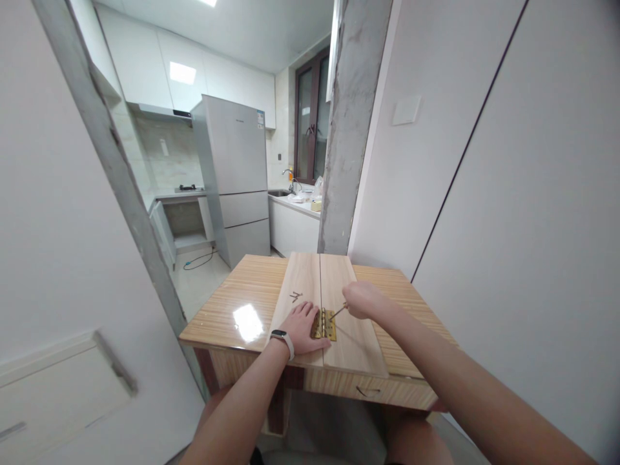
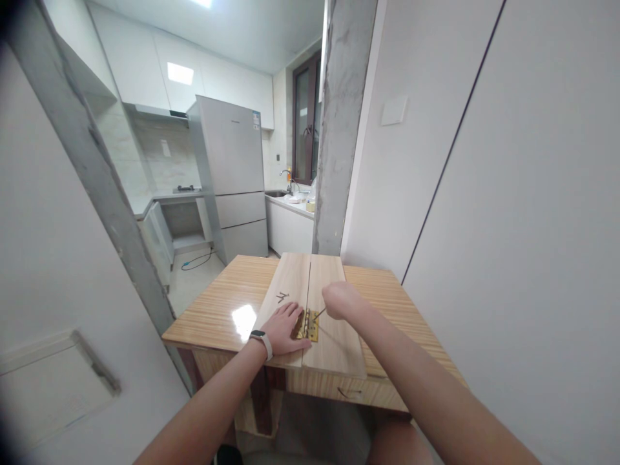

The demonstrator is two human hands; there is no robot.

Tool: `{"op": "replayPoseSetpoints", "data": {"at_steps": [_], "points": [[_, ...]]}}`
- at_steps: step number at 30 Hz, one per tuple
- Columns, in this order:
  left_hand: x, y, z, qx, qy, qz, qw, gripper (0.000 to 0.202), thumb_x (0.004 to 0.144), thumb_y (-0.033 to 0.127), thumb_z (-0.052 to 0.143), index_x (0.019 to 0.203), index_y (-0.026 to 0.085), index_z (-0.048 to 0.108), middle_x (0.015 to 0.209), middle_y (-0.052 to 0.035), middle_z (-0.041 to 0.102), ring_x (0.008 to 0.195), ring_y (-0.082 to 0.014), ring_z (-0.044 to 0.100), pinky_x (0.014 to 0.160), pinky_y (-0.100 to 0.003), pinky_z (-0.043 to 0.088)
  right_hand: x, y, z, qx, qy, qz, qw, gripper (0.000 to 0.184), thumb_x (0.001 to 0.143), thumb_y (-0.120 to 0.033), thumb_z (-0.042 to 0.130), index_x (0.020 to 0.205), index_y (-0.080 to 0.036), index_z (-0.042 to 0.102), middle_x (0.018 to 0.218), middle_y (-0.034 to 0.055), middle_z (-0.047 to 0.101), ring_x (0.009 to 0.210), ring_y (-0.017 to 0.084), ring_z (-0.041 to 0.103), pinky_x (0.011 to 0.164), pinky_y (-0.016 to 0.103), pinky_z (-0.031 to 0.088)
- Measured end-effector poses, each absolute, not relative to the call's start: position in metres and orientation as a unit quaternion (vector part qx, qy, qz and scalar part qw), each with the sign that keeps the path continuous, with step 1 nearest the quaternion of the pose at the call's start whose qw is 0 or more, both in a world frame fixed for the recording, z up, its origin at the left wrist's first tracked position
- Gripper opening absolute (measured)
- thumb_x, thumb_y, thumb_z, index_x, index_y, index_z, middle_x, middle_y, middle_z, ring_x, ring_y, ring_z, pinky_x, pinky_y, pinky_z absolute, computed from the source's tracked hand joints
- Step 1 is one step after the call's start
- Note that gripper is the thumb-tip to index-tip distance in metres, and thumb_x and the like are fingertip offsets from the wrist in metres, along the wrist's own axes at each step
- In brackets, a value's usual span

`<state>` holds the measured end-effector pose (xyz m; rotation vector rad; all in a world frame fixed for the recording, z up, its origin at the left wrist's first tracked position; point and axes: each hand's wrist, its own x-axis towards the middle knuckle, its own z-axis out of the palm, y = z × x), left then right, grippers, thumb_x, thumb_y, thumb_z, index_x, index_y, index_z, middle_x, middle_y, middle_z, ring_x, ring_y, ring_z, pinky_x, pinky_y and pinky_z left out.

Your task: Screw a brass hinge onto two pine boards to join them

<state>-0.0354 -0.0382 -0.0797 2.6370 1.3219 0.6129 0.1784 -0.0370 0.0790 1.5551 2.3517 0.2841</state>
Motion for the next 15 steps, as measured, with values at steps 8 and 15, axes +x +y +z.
{"op": "replayPoseSetpoints", "data": {"at_steps": [8,15], "points": [[-0.0351,-0.0384,-0.078,0.874,0.439,0.199,0.066,0.105,0.072,0.089,0.053,0.149,0.018,0.041,0.155,-0.0172,0.04,0.145,-0.0392,0.031,0.12,-0.053,0.024,0.1799,-0.0448,0.0805,0.494,0.852,0.123,0.118,0.025,0.085,-0.012,0.06,0.109,-0.013,0.065,0.101,0.0156,0.072,0.094,0.026,0.069,0.076,0.032,0.048],[-0.0353,-0.0383,-0.0789,0.873,0.44,0.198,0.07,0.103,0.073,0.086,0.056,0.15,0.019,0.039,0.155,-0.0165,0.039,0.146,-0.0393,0.03,0.12,-0.053,0.023,0.1801,-0.0466,0.0752,0.38,0.896,0.22,0.06,0.019,0.091,-0.01,0.052,0.089,-0.013,0.07,0.093,0.015,0.068,0.097,0.027,0.061,0.08,0.035,0.043]]}}
